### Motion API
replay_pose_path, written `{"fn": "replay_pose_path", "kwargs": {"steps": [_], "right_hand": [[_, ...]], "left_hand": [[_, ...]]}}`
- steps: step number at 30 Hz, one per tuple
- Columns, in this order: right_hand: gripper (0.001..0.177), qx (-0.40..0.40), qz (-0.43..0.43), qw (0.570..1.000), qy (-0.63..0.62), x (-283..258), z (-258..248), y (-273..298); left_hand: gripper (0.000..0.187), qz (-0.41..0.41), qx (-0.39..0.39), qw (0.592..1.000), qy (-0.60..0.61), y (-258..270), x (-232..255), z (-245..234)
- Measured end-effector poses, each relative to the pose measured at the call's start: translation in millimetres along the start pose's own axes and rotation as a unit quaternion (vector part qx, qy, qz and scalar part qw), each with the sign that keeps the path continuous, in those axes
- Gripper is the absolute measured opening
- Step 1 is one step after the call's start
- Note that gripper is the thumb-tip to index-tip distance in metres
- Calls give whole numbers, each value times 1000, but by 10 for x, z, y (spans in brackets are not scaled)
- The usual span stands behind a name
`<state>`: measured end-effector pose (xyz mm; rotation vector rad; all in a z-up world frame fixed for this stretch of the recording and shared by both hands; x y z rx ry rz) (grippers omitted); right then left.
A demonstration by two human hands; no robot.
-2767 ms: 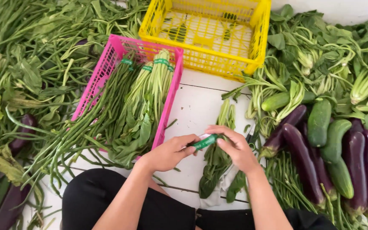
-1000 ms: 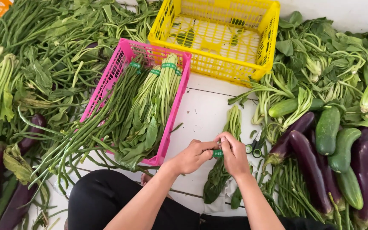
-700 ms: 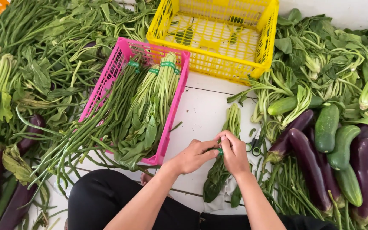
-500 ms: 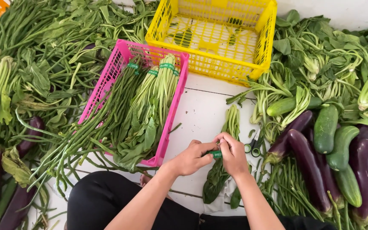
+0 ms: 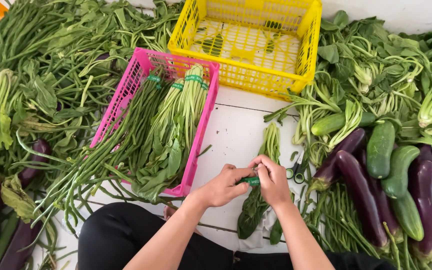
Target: Sorting and bundling long beans using green adhesive tape labels.
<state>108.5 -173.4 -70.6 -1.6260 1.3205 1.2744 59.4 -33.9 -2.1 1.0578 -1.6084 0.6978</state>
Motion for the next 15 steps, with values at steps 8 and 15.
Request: {"fn": "replay_pose_path", "kwargs": {"steps": [8,15], "right_hand": [[33,-3,1,1000,-17,24,-2,-31],[33,-6,10,1000,-3,-20,-13,13]], "left_hand": [[28,-23,8,1000,10,11,62,-6],[21,-15,-14,1000,-5,20,-11,23]]}}
Point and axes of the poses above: each hand's wrist, its own y-axis away from the middle knuckle, its own z-axis out of the palm, x = y × z, the point moved 7 cm from there along -y, towards the middle knuckle
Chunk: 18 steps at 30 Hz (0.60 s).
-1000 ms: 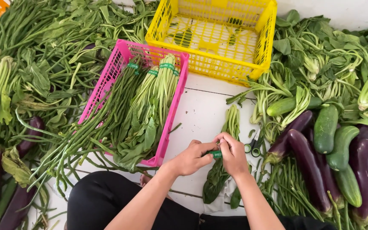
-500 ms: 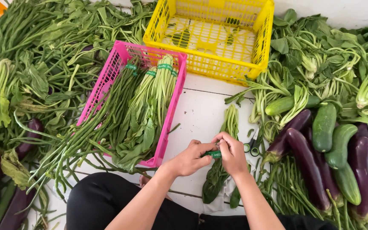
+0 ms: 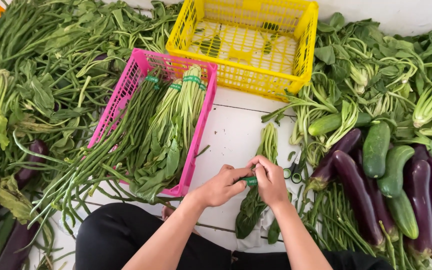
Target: Sorting and bundling long beans using green adhesive tape labels.
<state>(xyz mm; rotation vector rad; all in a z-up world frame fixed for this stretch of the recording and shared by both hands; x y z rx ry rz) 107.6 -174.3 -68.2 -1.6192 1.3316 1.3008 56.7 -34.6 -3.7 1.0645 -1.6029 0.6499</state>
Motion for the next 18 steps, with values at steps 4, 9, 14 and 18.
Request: {"fn": "replay_pose_path", "kwargs": {"steps": [4,9,14,18], "right_hand": [[32,5,3,1000,4,-9,-10,-26],[32,4,25,1000,16,13,21,-60],[27,5,-3,1000,15,124,74,-52],[28,3,47,998,-50,-9,31,-99]], "left_hand": [[21,2,2,1000,19,-3,73,-33],[35,-5,6,994,105,-73,17,-23],[33,-67,6,998,14,-61,-338,144],[25,-98,4,994,46,-125,-334,57]]}}
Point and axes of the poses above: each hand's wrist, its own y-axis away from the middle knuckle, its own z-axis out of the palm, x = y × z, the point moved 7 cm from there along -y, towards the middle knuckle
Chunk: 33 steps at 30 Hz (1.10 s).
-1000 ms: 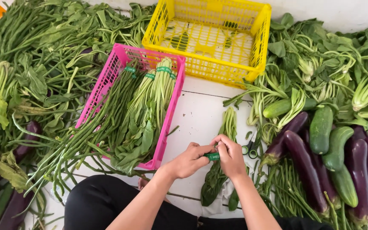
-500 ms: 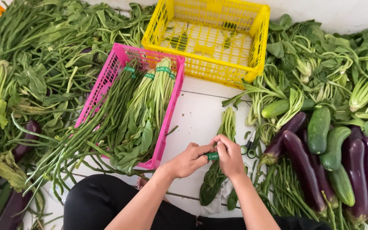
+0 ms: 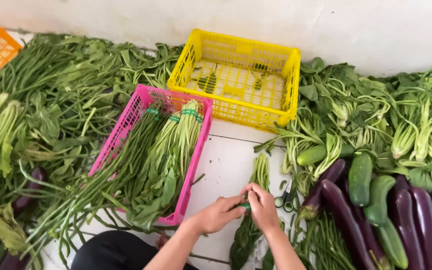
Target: Sorting and bundling long beans using green adhesive tape labels.
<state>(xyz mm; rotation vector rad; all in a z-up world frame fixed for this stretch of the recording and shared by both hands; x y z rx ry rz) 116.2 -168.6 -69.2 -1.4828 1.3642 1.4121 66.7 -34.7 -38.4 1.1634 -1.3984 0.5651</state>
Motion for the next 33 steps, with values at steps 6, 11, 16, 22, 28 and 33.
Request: {"fn": "replay_pose_path", "kwargs": {"steps": [6,11,16,22,28,33], "right_hand": [[26,-4,12,1000,19,89,0,16],[29,-7,-5,997,74,176,-10,37],[23,6,-54,991,119,-17,-58,83],[12,77,-159,961,214,-375,-36,318],[9,80,-160,962,204,-501,40,494],[16,136,-207,949,196,-645,12,523]], "left_hand": [[21,17,10,999,30,32,4,-2],[22,26,-18,999,37,26,14,0],[29,25,-20,999,-5,44,-113,33],[40,33,15,995,-88,16,-245,77],[61,1,26,1000,12,-10,-248,4],[67,72,49,996,31,8,90,5]]}}
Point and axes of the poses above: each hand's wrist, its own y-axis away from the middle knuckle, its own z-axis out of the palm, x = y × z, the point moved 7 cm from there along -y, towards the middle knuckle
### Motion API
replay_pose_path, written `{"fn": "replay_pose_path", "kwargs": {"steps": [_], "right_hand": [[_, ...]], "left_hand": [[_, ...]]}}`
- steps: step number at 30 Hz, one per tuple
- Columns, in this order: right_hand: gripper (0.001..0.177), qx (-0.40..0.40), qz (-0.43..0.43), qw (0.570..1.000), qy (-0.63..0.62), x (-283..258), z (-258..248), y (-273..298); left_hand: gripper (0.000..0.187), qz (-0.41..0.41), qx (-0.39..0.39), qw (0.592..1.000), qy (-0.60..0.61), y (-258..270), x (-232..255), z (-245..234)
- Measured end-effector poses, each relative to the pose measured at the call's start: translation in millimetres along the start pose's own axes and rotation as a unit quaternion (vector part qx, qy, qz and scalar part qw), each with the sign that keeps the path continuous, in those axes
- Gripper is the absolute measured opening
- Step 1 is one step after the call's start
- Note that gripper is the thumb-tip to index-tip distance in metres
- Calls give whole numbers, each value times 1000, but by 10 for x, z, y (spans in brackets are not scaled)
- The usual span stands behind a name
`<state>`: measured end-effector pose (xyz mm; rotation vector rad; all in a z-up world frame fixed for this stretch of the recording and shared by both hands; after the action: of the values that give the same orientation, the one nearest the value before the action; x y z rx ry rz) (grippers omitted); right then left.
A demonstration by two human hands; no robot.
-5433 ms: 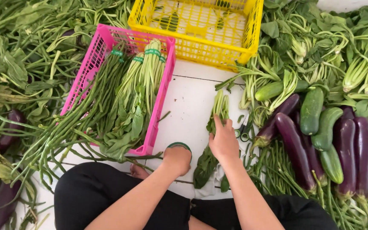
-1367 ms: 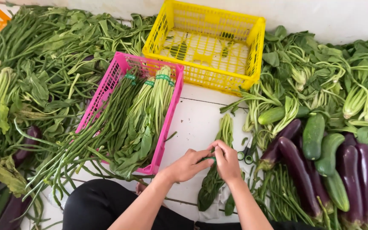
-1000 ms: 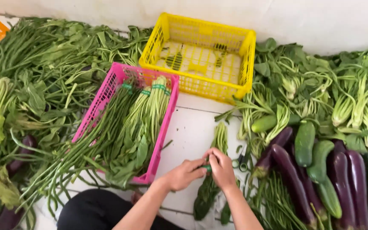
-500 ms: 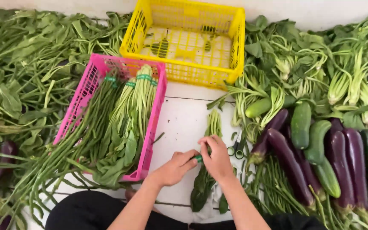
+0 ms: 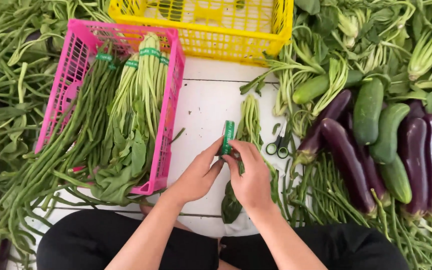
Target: Sorting and bundling long beans using green adhesive tape labels.
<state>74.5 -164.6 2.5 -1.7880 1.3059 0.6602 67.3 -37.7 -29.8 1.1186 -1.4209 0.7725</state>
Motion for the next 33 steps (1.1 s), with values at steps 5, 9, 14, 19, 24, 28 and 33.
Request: {"fn": "replay_pose_path", "kwargs": {"steps": [5,9,14,19,24,28,33], "right_hand": [[20,23,-49,998,33,-89,-23,-60],[16,30,-39,998,31,-13,6,-51],[12,-10,1,1000,5,174,29,-83],[8,-44,59,993,-88,345,44,-128],[9,-56,91,989,-100,441,115,-71],[9,-78,118,985,-102,332,113,-65],[11,-87,126,982,-109,297,112,-40]], "left_hand": [[64,-14,9,1000,-22,3,-177,-30],[62,-28,3,999,-15,4,-154,-45],[57,-53,-12,998,-40,48,-371,-35],[59,-55,-22,995,-84,43,-276,7],[54,-54,-9,997,-62,-20,-38,47],[40,-47,48,993,-98,-48,-59,-59],[17,-120,107,979,-125,-47,-39,-173]]}}
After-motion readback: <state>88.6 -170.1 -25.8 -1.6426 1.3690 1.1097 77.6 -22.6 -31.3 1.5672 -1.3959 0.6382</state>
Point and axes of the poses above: each hand's wrist, its own y-axis away from the middle knuckle, its own z-axis out of the palm, x = y × z, the point moved 7 cm from there along -y, towards the middle knuckle
